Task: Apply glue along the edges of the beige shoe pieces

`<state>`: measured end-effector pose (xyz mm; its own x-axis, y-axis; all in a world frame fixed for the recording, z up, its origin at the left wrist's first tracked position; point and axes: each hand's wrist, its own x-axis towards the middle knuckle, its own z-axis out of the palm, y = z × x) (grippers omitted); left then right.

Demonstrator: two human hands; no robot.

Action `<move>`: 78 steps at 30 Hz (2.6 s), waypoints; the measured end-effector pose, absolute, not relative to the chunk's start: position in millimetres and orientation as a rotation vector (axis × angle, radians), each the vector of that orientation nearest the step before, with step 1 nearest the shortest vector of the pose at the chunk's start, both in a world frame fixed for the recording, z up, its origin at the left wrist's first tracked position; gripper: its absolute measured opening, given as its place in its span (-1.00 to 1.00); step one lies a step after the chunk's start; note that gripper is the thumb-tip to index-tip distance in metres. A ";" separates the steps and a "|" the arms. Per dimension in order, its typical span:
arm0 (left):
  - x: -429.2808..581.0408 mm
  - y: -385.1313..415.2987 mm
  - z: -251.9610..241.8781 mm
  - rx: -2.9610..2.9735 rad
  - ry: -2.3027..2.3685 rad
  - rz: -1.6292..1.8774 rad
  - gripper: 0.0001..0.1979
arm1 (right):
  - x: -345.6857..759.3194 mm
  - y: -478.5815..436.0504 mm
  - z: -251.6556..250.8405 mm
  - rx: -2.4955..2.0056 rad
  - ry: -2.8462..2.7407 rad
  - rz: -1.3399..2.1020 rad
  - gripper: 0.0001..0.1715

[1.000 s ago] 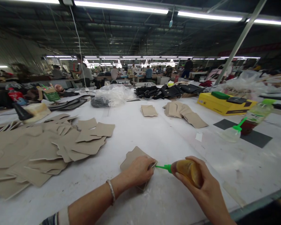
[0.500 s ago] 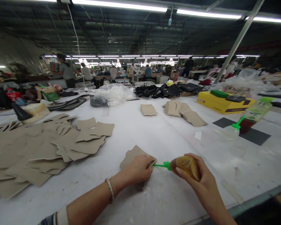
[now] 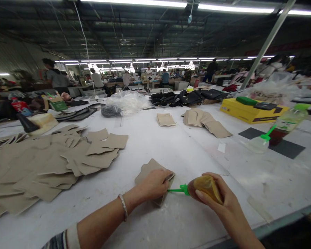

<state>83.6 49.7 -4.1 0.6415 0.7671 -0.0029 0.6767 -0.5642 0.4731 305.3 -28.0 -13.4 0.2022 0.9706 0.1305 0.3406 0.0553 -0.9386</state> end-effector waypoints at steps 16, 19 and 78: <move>80.9 49.1 -8.7 2.401 1.168 0.299 -0.60 | 286.4 -50.5 -10.8 -1.461 -1.220 0.840 -0.42; 81.3 49.7 -7.5 2.405 1.160 0.284 -0.59 | 285.5 -52.9 -13.3 -1.449 -1.212 0.881 -0.40; 80.7 49.7 -8.3 2.374 1.126 0.273 -0.60 | 319.8 -27.5 -35.2 -1.362 -1.403 0.864 -0.37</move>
<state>80.7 49.7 -8.3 0.6389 0.7687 -0.0298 0.6694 -0.5364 0.5139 319.8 -27.5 -35.2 0.0868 0.9836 0.1583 0.3018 0.1255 -0.9451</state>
